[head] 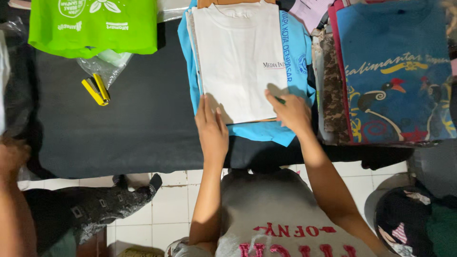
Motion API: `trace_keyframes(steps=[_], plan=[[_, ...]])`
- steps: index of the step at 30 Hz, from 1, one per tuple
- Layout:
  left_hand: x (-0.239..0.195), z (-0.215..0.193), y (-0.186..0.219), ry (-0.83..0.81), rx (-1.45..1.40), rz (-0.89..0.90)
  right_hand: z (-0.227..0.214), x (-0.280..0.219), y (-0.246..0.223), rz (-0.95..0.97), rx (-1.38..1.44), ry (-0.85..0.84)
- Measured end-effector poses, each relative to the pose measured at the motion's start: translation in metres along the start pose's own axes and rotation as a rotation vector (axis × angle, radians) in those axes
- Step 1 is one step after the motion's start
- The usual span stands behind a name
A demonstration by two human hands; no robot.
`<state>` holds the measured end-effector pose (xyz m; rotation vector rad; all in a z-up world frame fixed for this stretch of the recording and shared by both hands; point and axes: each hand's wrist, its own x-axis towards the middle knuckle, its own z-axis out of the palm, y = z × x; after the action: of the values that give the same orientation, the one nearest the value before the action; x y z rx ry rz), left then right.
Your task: The person folds a variety of t-shirts and polo shirts on a table. They pick up each garment, smooth it out, and fold it into a neat stack. The person handles the items one by one, creating a growing pile of folded clothes.
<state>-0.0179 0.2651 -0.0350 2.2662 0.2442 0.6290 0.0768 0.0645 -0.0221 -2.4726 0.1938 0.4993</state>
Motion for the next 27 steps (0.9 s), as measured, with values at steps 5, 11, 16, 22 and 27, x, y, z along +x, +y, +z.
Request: trace_keyframes(steps=[5,11,16,22,27], plan=[[-0.002,-0.009,0.004,0.083,0.079,-0.128,-0.007,-0.002,0.017,0.061,0.054,0.156],[0.007,-0.028,0.005,0.027,0.026,-0.208,-0.005,-0.021,0.034,-0.149,0.32,0.195],[0.012,-0.037,0.012,0.087,-0.089,-0.193,0.013,-0.04,0.032,-0.458,0.12,0.333],[0.025,-0.025,-0.02,-0.031,-0.763,-0.506,0.022,-0.042,0.037,-0.298,0.035,0.41],[0.026,-0.02,-0.054,-0.188,-0.908,-0.552,0.012,-0.035,0.045,-0.255,0.804,0.303]])
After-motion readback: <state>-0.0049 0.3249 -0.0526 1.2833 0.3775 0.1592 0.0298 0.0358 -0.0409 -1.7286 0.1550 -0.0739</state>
